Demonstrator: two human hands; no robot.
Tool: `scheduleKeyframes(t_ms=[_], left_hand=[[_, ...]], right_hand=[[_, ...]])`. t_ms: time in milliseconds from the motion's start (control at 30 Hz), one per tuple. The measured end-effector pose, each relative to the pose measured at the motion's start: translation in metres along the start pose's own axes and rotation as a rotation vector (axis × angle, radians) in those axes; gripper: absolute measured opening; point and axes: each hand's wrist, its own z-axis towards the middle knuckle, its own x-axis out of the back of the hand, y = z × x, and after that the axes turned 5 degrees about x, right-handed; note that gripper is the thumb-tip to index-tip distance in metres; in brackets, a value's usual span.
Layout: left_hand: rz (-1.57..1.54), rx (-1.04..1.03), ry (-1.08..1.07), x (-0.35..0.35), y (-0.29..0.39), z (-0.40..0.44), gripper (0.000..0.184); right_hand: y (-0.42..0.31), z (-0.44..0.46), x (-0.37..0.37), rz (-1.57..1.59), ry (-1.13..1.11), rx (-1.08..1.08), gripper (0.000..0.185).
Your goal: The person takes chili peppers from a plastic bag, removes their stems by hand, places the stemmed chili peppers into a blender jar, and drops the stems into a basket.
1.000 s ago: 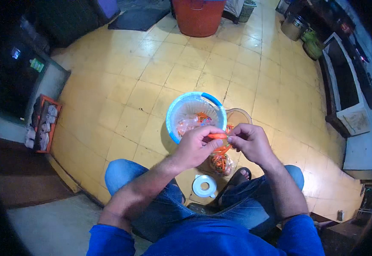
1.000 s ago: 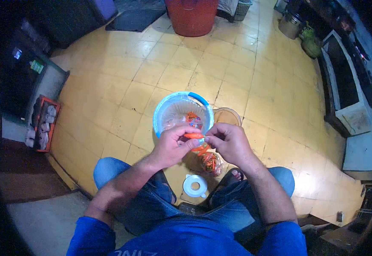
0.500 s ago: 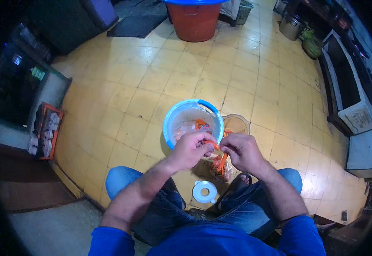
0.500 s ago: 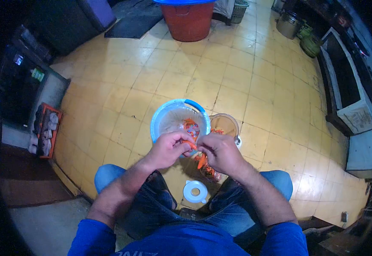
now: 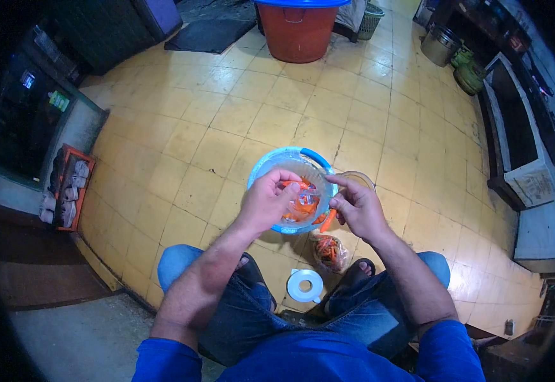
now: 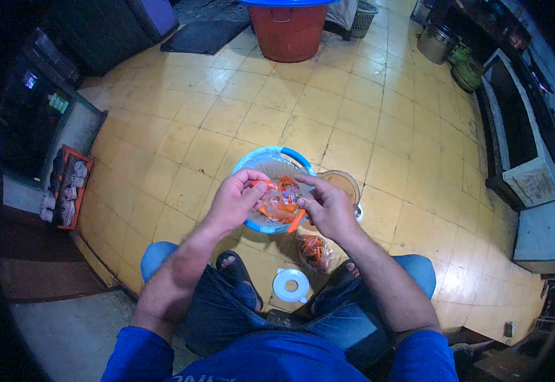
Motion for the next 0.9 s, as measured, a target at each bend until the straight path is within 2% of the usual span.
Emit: scheduleKeyframes(t_ms=[33,100,167,200,300,367,433,500,600,667,700,767,900], left_hand=[[0.001,-0.001,0.000,-0.004,-0.005,-0.001,0.016],[-0.465,0.169,-0.209,-0.020,-0.009,-0.006,0.020],[-0.531,0.162,-0.267,-0.035,-0.018,-0.009,0.020],[-0.598,0.158,-0.326,-0.043,-0.022,-0.011,0.021],[-0.477,0.053,-0.231,-0.060,-0.024,-0.017,0.019],[-0.477,0.070,-0.160,-0.069,-0.023,-0.021,0.018],[-0.512,0.098,-0.047,-0.075,-0.025,-0.025,0.020],[-0.526,0.080,-0.020,-0.077,-0.026,-0.028,0.019],[-0.500,0.036,0.024,-0.073,-0.027,-0.027,0.019],[-0.461,0.011,0.041,-0.067,-0.028,-0.023,0.019],[-0.401,-0.033,0.029,-0.064,-0.030,-0.020,0.018],[-0.343,-0.079,0.017,-0.058,-0.028,-0.016,0.018],[-0.269,-0.069,0.081,-0.056,-0.020,-0.015,0.020]], right_hand=[[-0.001,0.000,0.000,0.094,0.025,0.010,0.029],[-0.001,-0.001,0.001,0.188,0.051,0.021,0.027],[0.002,-0.002,0.004,0.154,0.122,0.011,0.015],[0.004,-0.003,0.002,0.154,0.126,0.010,0.015],[0.010,-0.006,-0.005,0.119,0.234,0.063,0.012],[0.013,-0.009,-0.007,-0.142,0.312,0.205,0.008],[0.012,-0.011,-0.011,-0.203,0.338,0.266,0.008],[0.014,-0.013,-0.013,-0.264,0.365,0.328,0.008],[0.016,-0.013,-0.014,-0.159,0.338,0.280,0.006],[0.010,-0.011,-0.011,0.027,0.275,0.119,0.006],[0.012,-0.009,-0.010,0.025,0.272,0.119,0.006],[0.017,-0.002,-0.006,0.227,0.247,0.103,0.007],[0.012,0.015,0.000,0.222,0.283,0.146,0.010]])
